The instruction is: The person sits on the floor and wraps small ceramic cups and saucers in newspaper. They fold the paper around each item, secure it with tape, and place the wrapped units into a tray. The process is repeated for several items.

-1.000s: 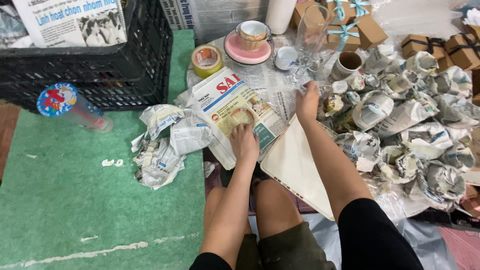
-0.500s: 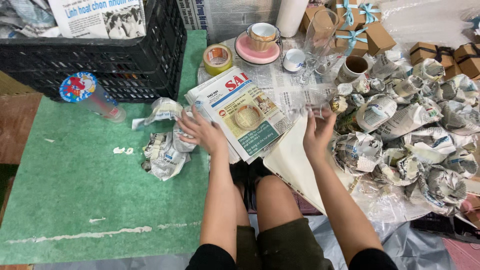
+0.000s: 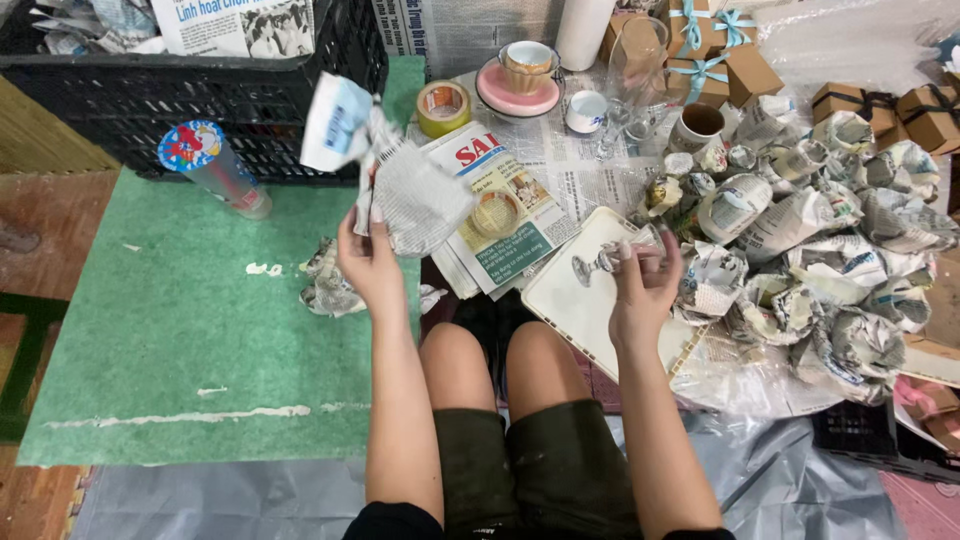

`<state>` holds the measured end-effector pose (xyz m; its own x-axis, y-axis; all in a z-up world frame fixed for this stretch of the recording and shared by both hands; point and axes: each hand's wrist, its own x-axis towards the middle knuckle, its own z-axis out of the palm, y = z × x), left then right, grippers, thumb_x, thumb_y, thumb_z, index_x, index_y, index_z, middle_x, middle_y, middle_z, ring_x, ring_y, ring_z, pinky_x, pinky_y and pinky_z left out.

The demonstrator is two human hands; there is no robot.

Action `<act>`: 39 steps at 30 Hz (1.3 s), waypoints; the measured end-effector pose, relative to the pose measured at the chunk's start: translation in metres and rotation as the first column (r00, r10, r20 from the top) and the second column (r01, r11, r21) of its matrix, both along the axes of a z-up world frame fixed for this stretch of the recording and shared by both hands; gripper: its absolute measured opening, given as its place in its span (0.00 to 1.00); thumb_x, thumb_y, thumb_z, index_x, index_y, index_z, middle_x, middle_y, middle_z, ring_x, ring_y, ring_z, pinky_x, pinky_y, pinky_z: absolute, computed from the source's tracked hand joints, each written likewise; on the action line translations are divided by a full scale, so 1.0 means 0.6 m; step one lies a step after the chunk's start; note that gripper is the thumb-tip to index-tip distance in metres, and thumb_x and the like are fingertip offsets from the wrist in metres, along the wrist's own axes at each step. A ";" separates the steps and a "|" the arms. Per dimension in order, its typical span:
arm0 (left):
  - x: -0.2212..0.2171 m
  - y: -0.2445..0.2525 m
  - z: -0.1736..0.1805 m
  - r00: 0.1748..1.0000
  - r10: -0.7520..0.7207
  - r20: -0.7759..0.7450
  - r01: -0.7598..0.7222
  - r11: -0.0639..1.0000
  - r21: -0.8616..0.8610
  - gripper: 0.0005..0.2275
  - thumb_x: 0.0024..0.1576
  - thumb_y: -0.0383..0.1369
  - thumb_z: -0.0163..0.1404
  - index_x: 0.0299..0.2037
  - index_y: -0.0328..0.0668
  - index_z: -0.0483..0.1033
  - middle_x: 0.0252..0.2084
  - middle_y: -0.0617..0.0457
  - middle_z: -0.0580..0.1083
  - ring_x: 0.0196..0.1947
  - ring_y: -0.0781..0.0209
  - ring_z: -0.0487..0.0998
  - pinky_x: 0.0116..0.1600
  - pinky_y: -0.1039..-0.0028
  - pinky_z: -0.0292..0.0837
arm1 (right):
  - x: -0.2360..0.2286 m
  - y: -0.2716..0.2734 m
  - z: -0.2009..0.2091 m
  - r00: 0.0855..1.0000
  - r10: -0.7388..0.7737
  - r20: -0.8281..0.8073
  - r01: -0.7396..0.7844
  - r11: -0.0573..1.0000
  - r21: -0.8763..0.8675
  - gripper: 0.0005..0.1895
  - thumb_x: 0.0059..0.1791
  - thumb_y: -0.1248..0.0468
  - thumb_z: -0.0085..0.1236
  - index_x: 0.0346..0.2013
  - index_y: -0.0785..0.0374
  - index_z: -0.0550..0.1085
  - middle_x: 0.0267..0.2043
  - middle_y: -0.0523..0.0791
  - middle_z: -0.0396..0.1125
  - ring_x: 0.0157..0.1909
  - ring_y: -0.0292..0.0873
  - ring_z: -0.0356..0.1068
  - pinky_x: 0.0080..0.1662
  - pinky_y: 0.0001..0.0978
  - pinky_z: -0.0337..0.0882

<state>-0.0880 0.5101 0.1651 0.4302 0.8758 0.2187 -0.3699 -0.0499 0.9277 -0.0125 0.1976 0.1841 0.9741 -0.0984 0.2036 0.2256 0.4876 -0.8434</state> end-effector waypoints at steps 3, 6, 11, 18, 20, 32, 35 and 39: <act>0.009 -0.056 -0.008 0.958 -0.177 0.227 0.247 0.910 -0.334 0.19 0.67 0.27 0.52 0.68 0.35 0.68 0.57 0.46 0.73 0.52 0.56 0.73 0.54 0.68 0.72 | -0.023 -0.015 0.011 0.954 0.232 -0.190 -0.181 0.951 0.251 0.17 0.56 0.64 0.51 0.58 0.66 0.67 0.40 0.44 0.67 0.43 0.41 0.74 0.51 0.39 0.77; 0.007 -0.148 -0.027 0.739 -0.318 0.593 0.577 0.753 -0.315 0.26 0.62 0.25 0.53 0.70 0.40 0.58 0.65 0.50 0.66 0.63 0.57 0.69 0.65 0.65 0.69 | -0.048 -0.039 0.002 0.931 0.315 -0.182 -0.264 0.929 0.259 0.15 0.60 0.57 0.50 0.55 0.65 0.70 0.36 0.42 0.65 0.32 0.40 0.68 0.38 0.41 0.75; -0.007 -0.301 -0.049 0.701 -0.515 0.494 0.704 0.609 -0.365 0.29 0.60 0.23 0.50 0.73 0.40 0.54 0.65 0.47 0.65 0.62 0.56 0.69 0.65 0.63 0.67 | -0.081 -0.079 -0.005 0.922 0.309 -0.232 -0.330 0.942 -0.058 0.17 0.60 0.55 0.51 0.53 0.67 0.66 0.45 0.45 0.68 0.39 0.40 0.70 0.33 0.39 0.75; -0.046 -0.376 -0.048 0.810 -0.569 -0.139 0.582 0.809 0.080 0.16 0.63 0.25 0.51 0.60 0.24 0.69 0.57 0.39 0.72 0.57 0.53 0.74 0.60 0.68 0.70 | -0.129 -0.138 0.067 0.950 0.215 -0.225 -0.267 0.934 -0.236 0.21 0.53 0.63 0.56 0.58 0.68 0.64 0.53 0.49 0.69 0.47 0.44 0.75 0.41 0.43 0.82; -0.063 -0.377 -0.038 0.858 -0.469 -0.210 0.514 0.777 0.364 0.22 0.57 0.27 0.55 0.61 0.28 0.65 0.66 0.41 0.63 0.62 0.54 0.69 0.60 0.69 0.66 | -0.142 -0.148 0.083 0.951 0.169 -0.258 -0.238 0.936 -0.260 0.22 0.50 0.68 0.58 0.58 0.69 0.64 0.53 0.51 0.69 0.48 0.46 0.75 0.39 0.44 0.82; -0.053 -0.334 0.010 0.788 -0.471 -0.398 0.483 0.872 -0.075 0.24 0.63 0.47 0.52 0.60 0.34 0.72 0.55 0.44 0.78 0.56 0.51 0.77 0.59 0.69 0.66 | -0.110 -0.241 0.050 0.967 0.226 -0.120 -0.255 0.808 -0.530 0.25 0.40 0.82 0.53 0.51 0.70 0.64 0.54 0.49 0.69 0.53 0.44 0.74 0.51 0.30 0.75; -0.059 -0.334 0.037 0.855 -0.398 -0.334 0.480 0.849 0.219 0.16 0.62 0.37 0.48 0.57 0.37 0.73 0.51 0.43 0.79 0.50 0.49 0.78 0.54 0.67 0.70 | -0.104 -0.262 0.036 0.975 0.187 -0.118 -0.220 0.761 -0.611 0.21 0.42 0.81 0.56 0.48 0.71 0.66 0.49 0.50 0.72 0.49 0.45 0.74 0.48 0.31 0.75; -0.045 -0.354 0.065 0.921 -0.327 -0.212 0.383 0.861 0.336 0.12 0.58 0.27 0.53 0.51 0.35 0.71 0.42 0.43 0.76 0.42 0.52 0.77 0.49 0.66 0.72 | -0.100 -0.267 0.027 0.994 0.112 0.010 -0.069 0.678 -0.732 0.19 0.46 0.76 0.66 0.48 0.72 0.68 0.45 0.50 0.72 0.48 0.44 0.74 0.43 0.32 0.73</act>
